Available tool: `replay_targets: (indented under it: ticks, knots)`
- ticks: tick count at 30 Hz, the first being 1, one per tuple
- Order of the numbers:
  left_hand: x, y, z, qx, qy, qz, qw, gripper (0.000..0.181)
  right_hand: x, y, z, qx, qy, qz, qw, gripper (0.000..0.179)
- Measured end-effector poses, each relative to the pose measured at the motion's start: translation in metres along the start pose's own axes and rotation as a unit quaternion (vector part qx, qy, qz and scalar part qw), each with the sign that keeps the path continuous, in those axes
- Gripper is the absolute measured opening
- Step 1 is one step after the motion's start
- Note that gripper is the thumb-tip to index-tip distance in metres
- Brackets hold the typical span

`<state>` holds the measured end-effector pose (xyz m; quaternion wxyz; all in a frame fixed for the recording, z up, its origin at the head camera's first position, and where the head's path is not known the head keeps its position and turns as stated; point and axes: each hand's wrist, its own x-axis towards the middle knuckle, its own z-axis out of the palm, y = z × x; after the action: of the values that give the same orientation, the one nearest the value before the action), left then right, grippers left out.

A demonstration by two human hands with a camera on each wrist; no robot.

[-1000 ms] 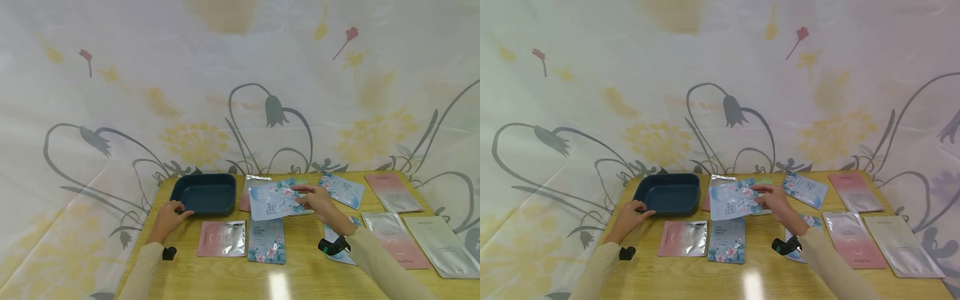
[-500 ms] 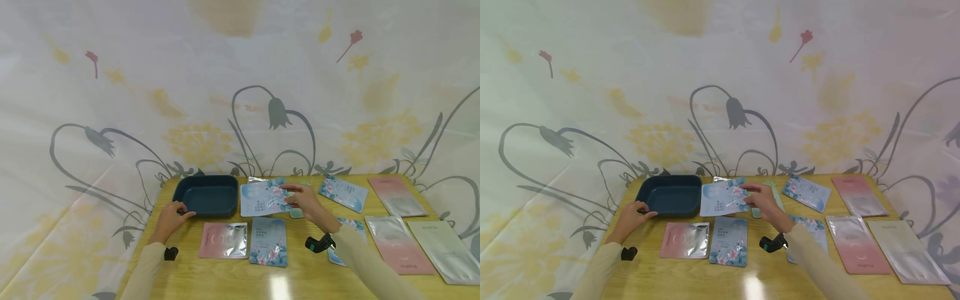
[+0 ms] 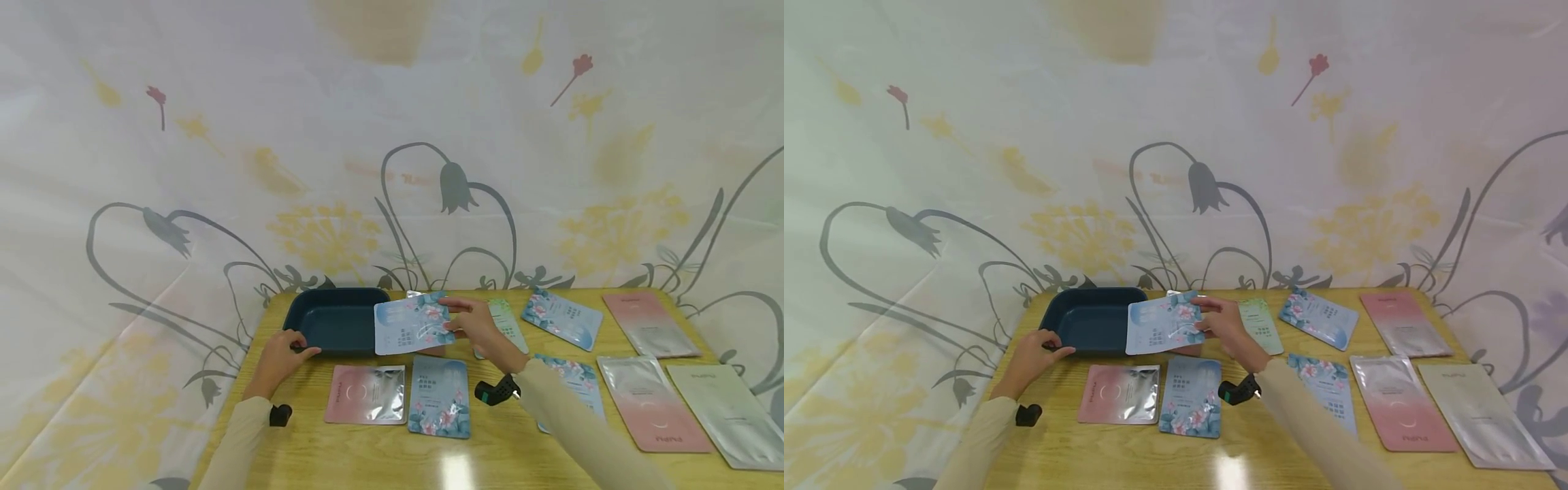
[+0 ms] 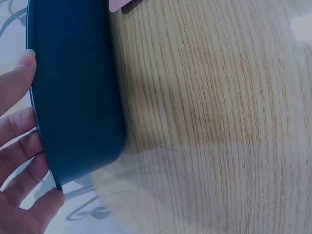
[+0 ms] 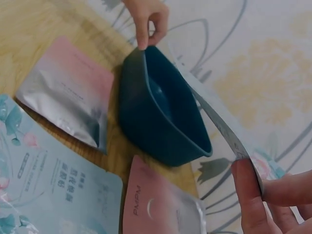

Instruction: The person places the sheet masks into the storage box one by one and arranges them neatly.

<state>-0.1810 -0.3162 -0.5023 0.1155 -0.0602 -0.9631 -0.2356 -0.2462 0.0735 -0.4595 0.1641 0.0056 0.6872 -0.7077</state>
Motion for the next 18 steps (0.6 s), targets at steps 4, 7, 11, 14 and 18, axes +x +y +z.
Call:
replay_targets:
  ticks: [4,7,11,14,18]
  knots:
    - [0.000,0.000,0.000,-0.007,0.003,0.003,1.0000,0.023,0.007,0.002,0.010,0.001,0.012,0.009,0.9999,0.050]
    - [-0.001,-0.001,0.000,-0.006,0.004,0.006,1.0000,0.023,0.013,0.002,0.019,0.007,0.018,0.017,0.9997,0.050]
    - [-0.001,-0.002,0.001,-0.003,0.010,0.016,0.9998,0.023,0.021,0.002,0.032,0.023,0.027,0.019,0.9992,0.050]
    - [-0.001,-0.002,0.002,0.004,0.016,0.023,0.9996,0.024,0.028,0.002,0.043,0.042,0.038,0.019,0.9982,0.050]
    - [0.000,-0.001,0.002,0.015,0.021,0.034,0.9991,0.025,0.036,0.004,0.058,0.059,0.043,0.019,0.9972,0.049]
